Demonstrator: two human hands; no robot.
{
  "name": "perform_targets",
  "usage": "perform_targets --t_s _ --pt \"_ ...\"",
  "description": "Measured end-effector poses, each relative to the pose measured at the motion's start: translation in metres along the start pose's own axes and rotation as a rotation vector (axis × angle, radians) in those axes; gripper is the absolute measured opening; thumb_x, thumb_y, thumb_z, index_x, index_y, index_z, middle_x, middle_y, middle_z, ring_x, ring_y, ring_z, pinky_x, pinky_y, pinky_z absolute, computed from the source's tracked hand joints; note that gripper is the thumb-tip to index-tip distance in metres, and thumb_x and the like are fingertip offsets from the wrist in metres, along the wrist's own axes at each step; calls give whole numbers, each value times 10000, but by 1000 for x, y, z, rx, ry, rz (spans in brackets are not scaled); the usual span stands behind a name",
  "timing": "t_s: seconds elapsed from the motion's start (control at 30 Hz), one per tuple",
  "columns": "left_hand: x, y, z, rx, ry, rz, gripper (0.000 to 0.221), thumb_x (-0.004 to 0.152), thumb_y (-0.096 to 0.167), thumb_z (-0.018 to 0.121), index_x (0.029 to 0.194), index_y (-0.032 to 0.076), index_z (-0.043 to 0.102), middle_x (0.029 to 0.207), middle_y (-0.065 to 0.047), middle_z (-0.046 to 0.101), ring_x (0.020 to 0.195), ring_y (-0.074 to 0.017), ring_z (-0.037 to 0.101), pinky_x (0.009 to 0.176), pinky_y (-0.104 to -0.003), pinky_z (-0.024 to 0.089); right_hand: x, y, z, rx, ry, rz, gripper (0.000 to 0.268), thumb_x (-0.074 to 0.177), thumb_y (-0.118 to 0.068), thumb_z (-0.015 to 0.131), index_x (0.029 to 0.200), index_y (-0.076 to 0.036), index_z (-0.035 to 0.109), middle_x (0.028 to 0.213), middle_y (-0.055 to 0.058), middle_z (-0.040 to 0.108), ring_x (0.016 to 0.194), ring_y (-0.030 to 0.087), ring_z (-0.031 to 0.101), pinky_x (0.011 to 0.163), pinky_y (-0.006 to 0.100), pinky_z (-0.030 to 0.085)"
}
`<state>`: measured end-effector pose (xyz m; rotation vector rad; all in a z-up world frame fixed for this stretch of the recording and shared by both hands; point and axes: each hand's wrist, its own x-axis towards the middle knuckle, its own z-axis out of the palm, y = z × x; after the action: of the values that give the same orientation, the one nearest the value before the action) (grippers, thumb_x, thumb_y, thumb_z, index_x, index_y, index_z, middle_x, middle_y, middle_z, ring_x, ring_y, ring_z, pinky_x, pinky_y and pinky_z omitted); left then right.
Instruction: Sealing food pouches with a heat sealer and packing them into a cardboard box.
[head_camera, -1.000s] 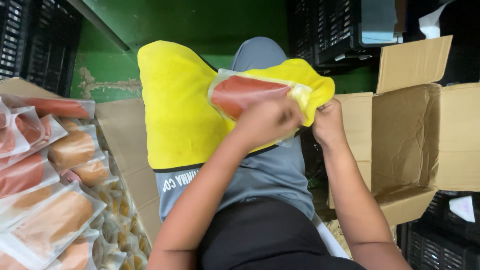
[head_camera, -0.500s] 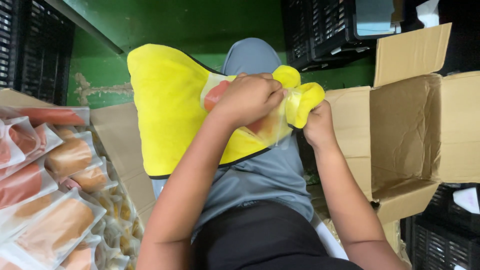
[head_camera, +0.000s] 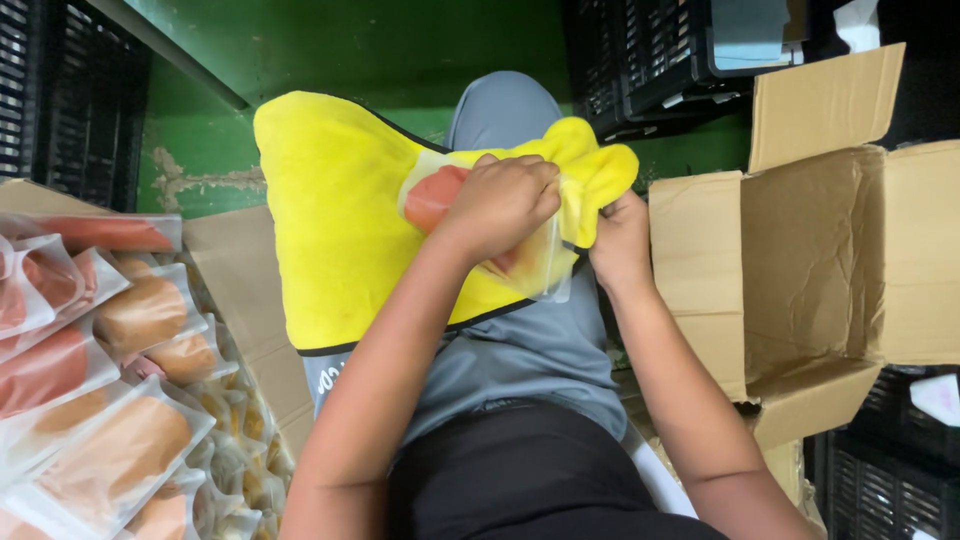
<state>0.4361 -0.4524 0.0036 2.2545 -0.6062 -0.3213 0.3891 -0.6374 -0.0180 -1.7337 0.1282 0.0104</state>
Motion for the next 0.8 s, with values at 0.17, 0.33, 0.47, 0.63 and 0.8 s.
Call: perform_targets --t_s 0.17,0.33,0.47,0.63,0.8 --pt "-5 -3 -2 -76 -13 -10 393 1021 449 374 902 181 635 896 -25 673 946 -289 694 903 -425 442 -2 37 -5 -67 35 -33 238 1024 -122 687 1236 -15 693 1075 86 736 986 184 681 934 415 566" --pt "-17 1 0 -112 42 8 372 1049 411 358 994 185 648 949 -36 682 1008 -287 688 938 -410 441 1 -9 -7 -80 -69 -42 282 945 -142 794 1207 -69 717 1075 54 730 1031 154 661 971 408 552" --pt "-12 -2 10 -82 57 -2 365 1041 410 367 1000 175 644 944 -46 677 1000 -291 683 930 -412 441 7 14 -9 -89 -86 -53 333 904 -139 839 1211 -79 725 1067 64 745 1011 166 687 958 404 565" --pt "-7 -10 6 -77 84 -19 380 1034 423 351 910 162 599 874 -61 662 936 -314 691 920 -433 456 7 78 4 -133 65 -61 245 1054 -119 631 1269 -19 694 1114 104 737 1024 196 674 978 450 537" --pt "-11 -4 -1 -126 109 -10 387 1046 404 350 947 133 608 912 -96 678 967 -344 692 936 -457 462 18 72 8 -38 271 -9 206 997 -112 617 1169 -17 679 1016 85 703 953 182 674 918 399 550"
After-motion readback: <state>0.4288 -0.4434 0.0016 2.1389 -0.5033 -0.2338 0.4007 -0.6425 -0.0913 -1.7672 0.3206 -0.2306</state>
